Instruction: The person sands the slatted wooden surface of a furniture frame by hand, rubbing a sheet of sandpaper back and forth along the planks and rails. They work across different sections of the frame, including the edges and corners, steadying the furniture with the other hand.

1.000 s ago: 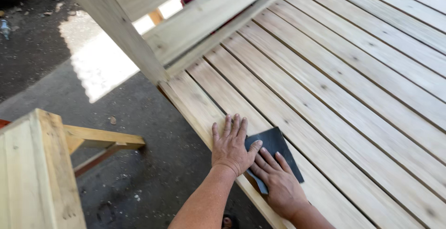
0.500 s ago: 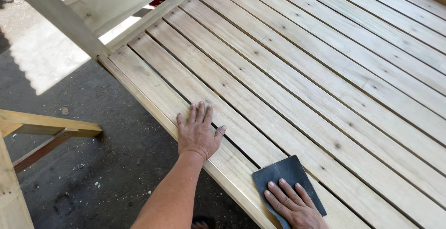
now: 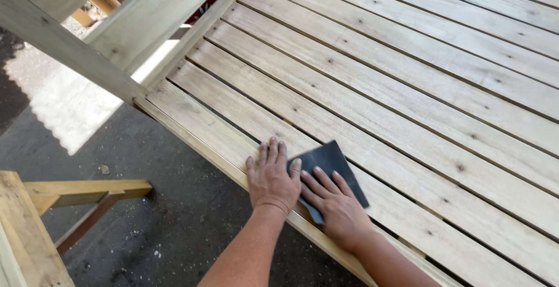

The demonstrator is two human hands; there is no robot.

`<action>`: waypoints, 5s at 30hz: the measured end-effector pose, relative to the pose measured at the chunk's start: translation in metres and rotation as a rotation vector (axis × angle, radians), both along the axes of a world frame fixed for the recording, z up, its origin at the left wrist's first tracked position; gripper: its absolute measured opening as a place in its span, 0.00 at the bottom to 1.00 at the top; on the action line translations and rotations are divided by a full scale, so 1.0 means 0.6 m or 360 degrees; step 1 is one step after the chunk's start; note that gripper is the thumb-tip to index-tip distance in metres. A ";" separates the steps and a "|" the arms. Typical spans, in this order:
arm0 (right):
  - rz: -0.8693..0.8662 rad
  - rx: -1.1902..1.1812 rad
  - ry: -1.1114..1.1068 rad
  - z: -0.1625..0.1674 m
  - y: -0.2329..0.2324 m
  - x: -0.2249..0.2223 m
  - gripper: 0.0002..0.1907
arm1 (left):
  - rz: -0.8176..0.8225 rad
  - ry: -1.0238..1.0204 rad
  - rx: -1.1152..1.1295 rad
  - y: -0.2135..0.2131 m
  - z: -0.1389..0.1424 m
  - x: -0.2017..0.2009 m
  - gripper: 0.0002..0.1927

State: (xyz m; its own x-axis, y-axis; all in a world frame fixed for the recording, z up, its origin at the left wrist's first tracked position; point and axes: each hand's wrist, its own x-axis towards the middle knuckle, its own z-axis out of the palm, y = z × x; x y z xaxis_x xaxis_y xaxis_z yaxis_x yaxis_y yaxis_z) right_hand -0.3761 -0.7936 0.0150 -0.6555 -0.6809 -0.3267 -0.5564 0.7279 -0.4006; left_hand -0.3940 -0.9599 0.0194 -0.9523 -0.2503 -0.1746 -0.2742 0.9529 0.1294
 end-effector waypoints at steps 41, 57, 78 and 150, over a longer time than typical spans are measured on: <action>-0.1439 0.0851 0.0330 -0.086 0.457 0.306 0.43 | -0.0639 0.0267 0.0279 0.084 -0.102 -0.015 0.43; -0.1873 0.1144 0.0129 -0.083 0.442 0.314 0.41 | -0.1375 -0.0194 0.0440 0.257 -0.024 0.105 0.36; -0.1927 0.0825 0.0475 -0.079 0.428 0.310 0.37 | -0.1288 -0.0660 0.0334 0.135 0.061 0.114 0.28; -0.2099 0.0556 0.0587 -0.095 0.647 0.417 0.30 | -0.1889 -0.0819 0.0448 0.381 0.055 0.206 0.20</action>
